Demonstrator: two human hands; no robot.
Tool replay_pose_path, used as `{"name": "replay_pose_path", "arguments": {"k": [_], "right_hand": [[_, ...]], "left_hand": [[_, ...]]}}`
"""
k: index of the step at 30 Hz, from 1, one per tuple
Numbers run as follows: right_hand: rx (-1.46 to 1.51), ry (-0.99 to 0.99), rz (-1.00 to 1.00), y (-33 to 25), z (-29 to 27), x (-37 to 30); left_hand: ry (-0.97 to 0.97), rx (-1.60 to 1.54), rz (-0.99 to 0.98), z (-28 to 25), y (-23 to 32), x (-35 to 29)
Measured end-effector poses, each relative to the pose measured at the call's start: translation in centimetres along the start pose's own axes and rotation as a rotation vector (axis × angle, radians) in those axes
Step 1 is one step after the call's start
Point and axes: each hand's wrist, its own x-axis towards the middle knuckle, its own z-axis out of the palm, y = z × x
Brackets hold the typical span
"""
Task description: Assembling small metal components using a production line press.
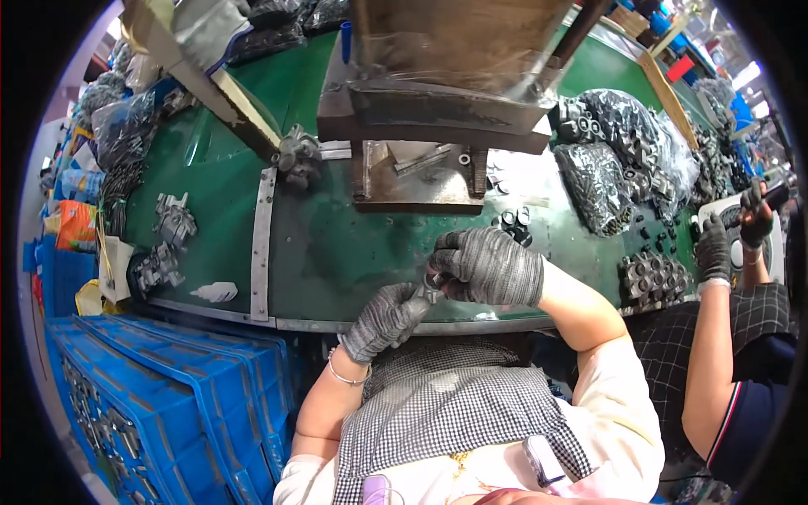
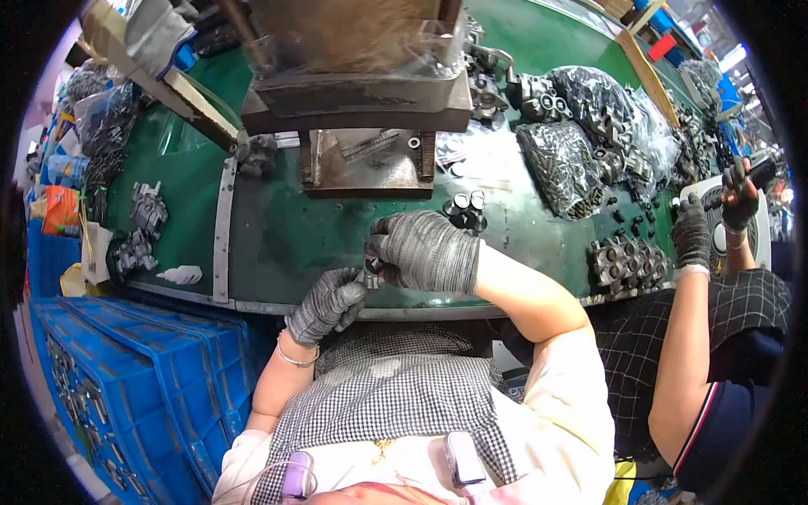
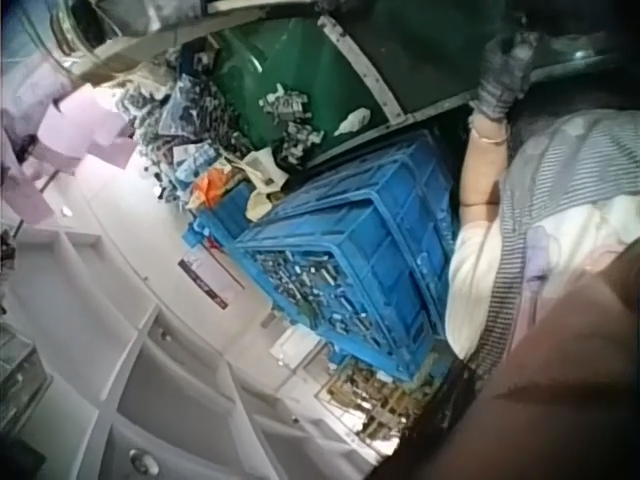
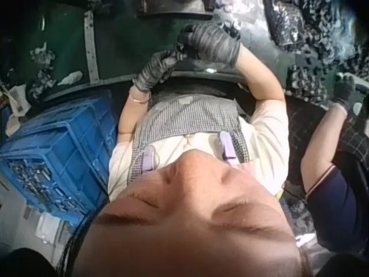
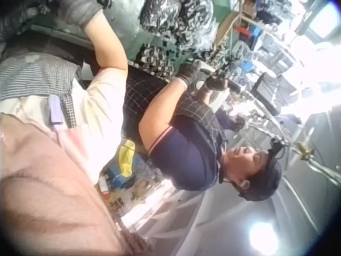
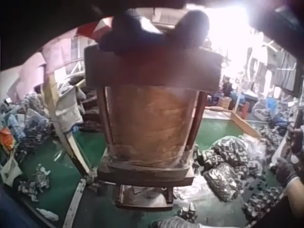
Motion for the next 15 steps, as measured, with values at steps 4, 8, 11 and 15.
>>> {"name": "replay_pose_path", "arguments": {"k": [4, 8, 11, 15], "right_hand": [[-0.063, -0.104, -0.015, 0.21, -0.13, 0.56], [-0.078, -0.135, -0.014, 0.39, 0.06, 1.02], [-0.072, -0.142, -0.011, 0.51, 0.20, 0.94], [-0.060, -0.146, -0.006, 0.48, 0.24, 0.83]], "left_hand": [[-0.016, 0.001, -0.004, -0.19, -0.24, 0.10], [-0.028, -0.009, -0.020, -0.52, -0.04, 0.07], [-0.027, -0.008, -0.032, -0.38, 0.06, 0.08], [-0.015, 0.002, -0.047, -0.24, 0.03, 0.03]]}}
